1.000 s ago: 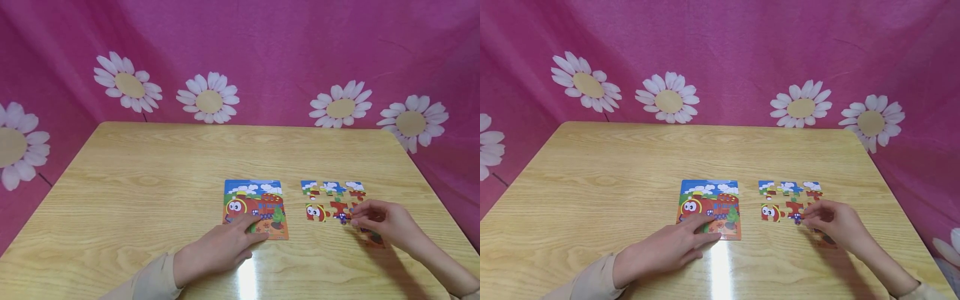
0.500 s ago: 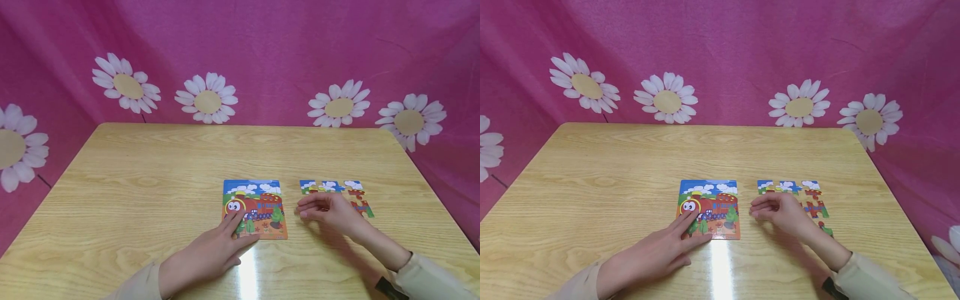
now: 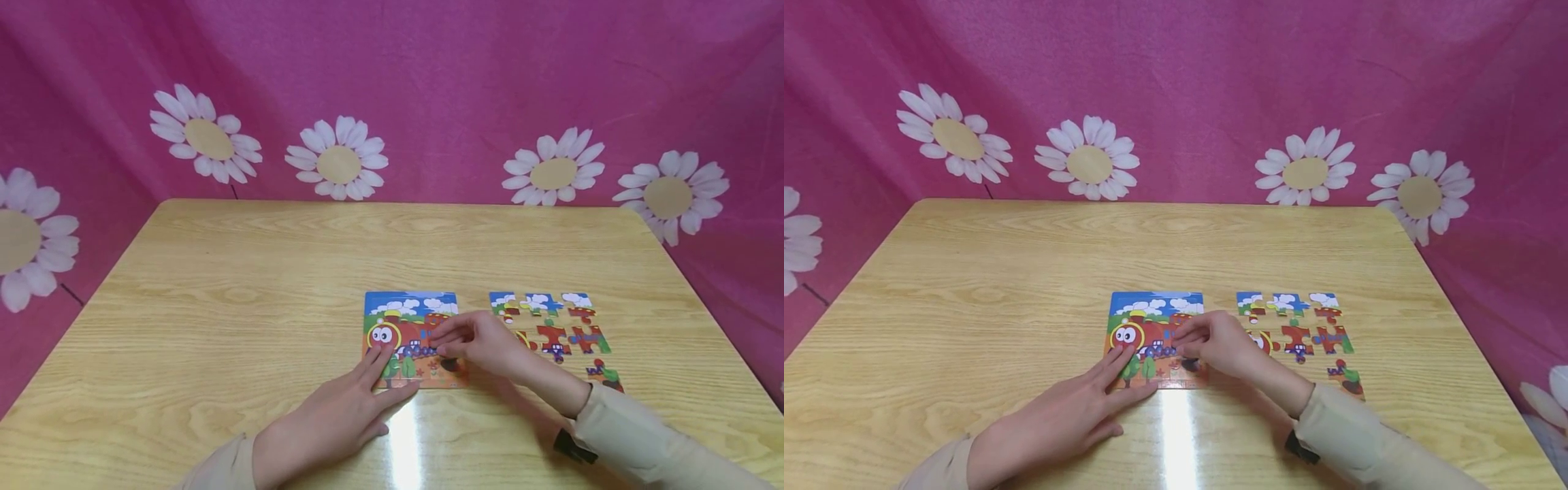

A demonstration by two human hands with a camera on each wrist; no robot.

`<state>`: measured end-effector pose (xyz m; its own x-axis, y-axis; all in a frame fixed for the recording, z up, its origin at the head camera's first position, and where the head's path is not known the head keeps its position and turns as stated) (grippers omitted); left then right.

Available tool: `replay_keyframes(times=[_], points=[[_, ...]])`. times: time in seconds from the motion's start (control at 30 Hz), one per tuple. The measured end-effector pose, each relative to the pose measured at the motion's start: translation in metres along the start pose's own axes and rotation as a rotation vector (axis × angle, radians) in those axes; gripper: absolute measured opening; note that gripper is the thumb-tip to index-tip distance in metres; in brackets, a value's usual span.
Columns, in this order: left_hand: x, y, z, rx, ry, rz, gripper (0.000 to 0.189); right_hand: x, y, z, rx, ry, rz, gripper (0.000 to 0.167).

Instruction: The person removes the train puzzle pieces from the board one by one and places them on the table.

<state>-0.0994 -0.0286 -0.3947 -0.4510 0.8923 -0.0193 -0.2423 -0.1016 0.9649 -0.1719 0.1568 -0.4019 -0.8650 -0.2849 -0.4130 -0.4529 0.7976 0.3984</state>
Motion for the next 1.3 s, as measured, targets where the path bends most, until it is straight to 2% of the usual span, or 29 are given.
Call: replay_keyframes(times=[0.33,0.6,0.73,0.93,1.07,1.3], points=[[0.002,0.000,0.000,0.019,0.004,0.001,0.054,0.004,-0.004,-0.002,-0.031,-0.026,0.019,0.013],[0.001,0.002,0.000,0.013,0.010,0.005,0.054,0.005,-0.008,-0.009,-0.029,0.031,0.017,0.018],[0.001,0.003,0.000,0.016,0.005,0.011,0.053,0.005,-0.011,-0.011,-0.079,0.069,0.050,0.023],[0.001,0.003,0.000,0.029,-0.002,0.020,0.052,0.004,-0.014,-0.013,-0.156,0.074,0.102,0.023],[0.001,0.002,0.000,0.021,0.003,0.009,0.052,0.005,-0.016,-0.012,-0.166,0.075,0.098,0.023],[0.001,0.002,0.000,0.001,0.009,-0.002,0.051,0.004,-0.020,-0.014,-0.160,0.124,0.060,0.018]])
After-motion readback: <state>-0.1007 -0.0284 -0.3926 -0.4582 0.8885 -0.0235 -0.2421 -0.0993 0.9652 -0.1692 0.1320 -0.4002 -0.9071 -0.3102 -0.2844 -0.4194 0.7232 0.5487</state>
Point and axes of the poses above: each hand's wrist, its own x-axis towards the middle knuckle, its own y-axis out of the back of the hand, z = x × y, the point moved 6 cm from there along x, towards the middle knuckle, and after that the axes turned 13 degrees about -y, right-handed, at the moved point
